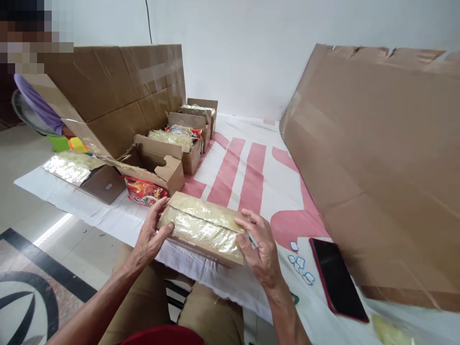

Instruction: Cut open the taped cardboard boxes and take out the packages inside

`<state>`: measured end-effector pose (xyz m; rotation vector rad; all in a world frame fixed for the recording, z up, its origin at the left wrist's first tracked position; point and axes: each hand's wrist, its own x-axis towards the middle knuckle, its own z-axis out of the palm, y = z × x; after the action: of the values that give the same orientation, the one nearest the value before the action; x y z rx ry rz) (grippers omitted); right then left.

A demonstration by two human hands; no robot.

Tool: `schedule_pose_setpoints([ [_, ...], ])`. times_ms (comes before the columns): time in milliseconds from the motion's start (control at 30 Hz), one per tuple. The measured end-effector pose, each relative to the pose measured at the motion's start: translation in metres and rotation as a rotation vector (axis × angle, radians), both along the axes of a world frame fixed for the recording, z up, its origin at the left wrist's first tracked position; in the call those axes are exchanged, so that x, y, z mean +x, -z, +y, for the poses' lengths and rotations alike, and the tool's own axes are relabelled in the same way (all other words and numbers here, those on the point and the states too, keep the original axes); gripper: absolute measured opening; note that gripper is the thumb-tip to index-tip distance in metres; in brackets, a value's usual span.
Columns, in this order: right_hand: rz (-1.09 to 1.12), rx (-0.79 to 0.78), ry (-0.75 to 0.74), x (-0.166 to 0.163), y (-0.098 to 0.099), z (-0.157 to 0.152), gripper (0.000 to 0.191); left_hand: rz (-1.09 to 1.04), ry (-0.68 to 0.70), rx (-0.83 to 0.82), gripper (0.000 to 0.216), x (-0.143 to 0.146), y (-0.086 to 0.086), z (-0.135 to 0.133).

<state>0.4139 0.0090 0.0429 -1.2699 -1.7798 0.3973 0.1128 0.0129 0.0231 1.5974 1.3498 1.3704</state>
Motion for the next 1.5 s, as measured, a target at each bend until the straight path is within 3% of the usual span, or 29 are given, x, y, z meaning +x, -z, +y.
schedule_pose_setpoints([
  [200,-0.060,-0.061,-0.066,0.012,0.019,-0.020,0.075,-0.055,-0.013,-0.135,0.058,0.004,0.003,-0.016],
  [300,-0.060,-0.052,-0.045,0.014,0.028,-0.027,0.076,-0.099,0.032,-0.145,0.054,0.005,0.000,-0.025],
  [400,-0.071,-0.044,-0.037,-0.004,0.023,-0.033,0.066,-0.132,0.002,-0.140,0.056,-0.009,-0.005,-0.038],
  [500,-0.063,-0.025,-0.041,-0.053,0.012,-0.038,0.056,-0.189,-0.085,-0.163,0.056,-0.043,-0.011,-0.055],
  [600,-0.019,-0.024,-0.134,-0.126,0.007,-0.026,0.053,-0.207,-0.279,-0.146,0.057,-0.094,-0.018,-0.061],
  [733,0.069,-0.052,-0.277,-0.208,0.010,0.012,0.059,-0.123,-0.563,-0.070,0.061,-0.153,-0.018,-0.044],
  [800,0.109,-0.091,-0.311,-0.226,0.014,0.026,0.061,-0.114,-0.600,-0.068,0.065,-0.169,-0.010,-0.031],
  [900,0.169,-0.140,-0.352,-0.221,0.025,0.029,0.068,-0.146,-0.566,-0.073,0.068,-0.178,0.009,-0.025],
  [1033,0.236,-0.155,-0.349,-0.194,0.051,0.009,0.076,-0.184,-0.593,-0.108,0.081,-0.176,0.036,-0.043],
  [1133,0.235,-0.230,-0.349,-0.194,0.072,-0.005,0.081,-0.181,-0.566,-0.128,0.093,-0.171,0.051,-0.051],
  [1300,0.231,-0.326,-0.228,-0.218,0.089,-0.003,0.076,-0.185,-0.482,-0.072,0.083,-0.158,0.058,-0.029],
  [1400,0.248,-0.340,-0.206,-0.218,0.096,0.001,0.069,-0.234,-0.488,-0.088,0.098,-0.158,0.059,-0.023],
  [1500,0.237,-0.298,-0.176,-0.205,0.105,-0.004,0.062,-0.230,-0.533,-0.111,0.105,-0.175,0.055,-0.032],
])
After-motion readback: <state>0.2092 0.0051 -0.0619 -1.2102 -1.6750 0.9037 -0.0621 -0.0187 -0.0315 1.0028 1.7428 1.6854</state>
